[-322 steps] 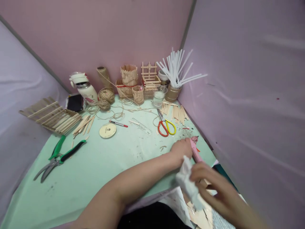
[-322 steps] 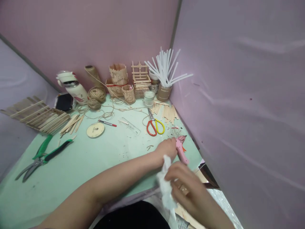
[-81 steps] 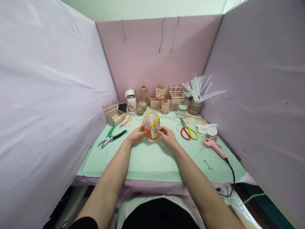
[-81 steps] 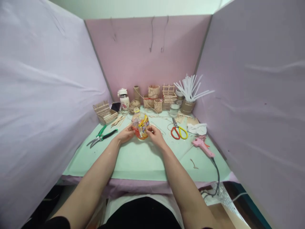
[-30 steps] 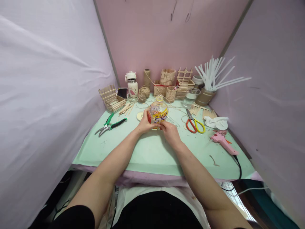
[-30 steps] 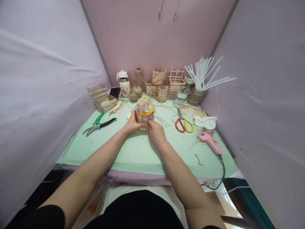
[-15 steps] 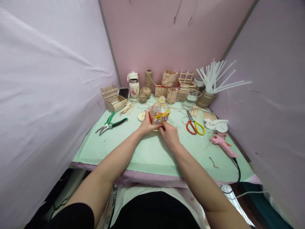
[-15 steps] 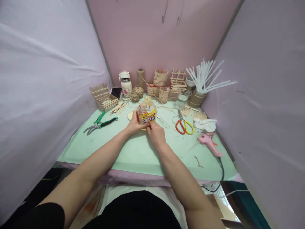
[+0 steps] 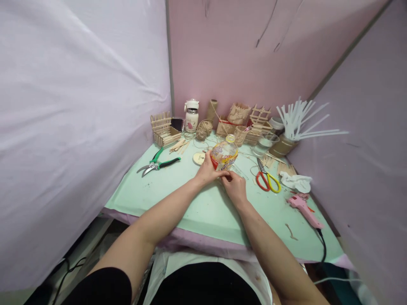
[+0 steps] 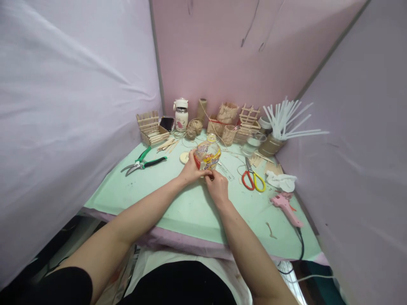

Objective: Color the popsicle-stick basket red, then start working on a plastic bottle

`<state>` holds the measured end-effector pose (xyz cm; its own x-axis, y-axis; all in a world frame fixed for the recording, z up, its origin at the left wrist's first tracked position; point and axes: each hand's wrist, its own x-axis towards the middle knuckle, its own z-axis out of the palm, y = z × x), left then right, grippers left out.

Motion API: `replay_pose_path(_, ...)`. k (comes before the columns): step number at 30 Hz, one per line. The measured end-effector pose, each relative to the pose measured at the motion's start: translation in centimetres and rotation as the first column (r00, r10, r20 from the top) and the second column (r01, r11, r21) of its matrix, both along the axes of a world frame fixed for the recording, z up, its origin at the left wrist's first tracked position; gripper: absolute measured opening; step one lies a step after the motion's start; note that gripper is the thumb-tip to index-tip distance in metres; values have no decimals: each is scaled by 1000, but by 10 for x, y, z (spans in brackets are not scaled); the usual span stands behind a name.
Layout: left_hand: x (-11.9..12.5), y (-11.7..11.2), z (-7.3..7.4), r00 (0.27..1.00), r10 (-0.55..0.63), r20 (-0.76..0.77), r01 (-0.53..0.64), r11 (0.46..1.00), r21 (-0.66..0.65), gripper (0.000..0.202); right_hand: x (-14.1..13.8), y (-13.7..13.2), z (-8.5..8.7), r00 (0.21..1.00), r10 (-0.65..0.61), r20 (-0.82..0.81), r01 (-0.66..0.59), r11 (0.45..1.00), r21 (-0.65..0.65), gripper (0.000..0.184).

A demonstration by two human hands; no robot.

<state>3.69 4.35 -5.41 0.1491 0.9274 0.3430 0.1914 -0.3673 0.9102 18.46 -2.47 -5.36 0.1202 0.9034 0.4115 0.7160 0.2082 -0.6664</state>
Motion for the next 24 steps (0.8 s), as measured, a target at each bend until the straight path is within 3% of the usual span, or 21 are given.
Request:
replay_pose_path(4, 2, -4, 2, 1000, -16, 10, 16, 999, 28, 130, -1, -1, 2, 999, -21, -34, 21, 1000, 1, 17)
replay_pose_path(11, 0, -8, 4, 998, -70, 5, 69, 995, 65, 106, -5, -5, 5, 992, 13, -125, -15, 1000, -15, 20)
replay_pose_path(24, 0, -14, 2, 999, -42, -16, 43, 997, 60, 112, -3, -3, 1, 997, -14, 76, 12, 1000, 21, 21)
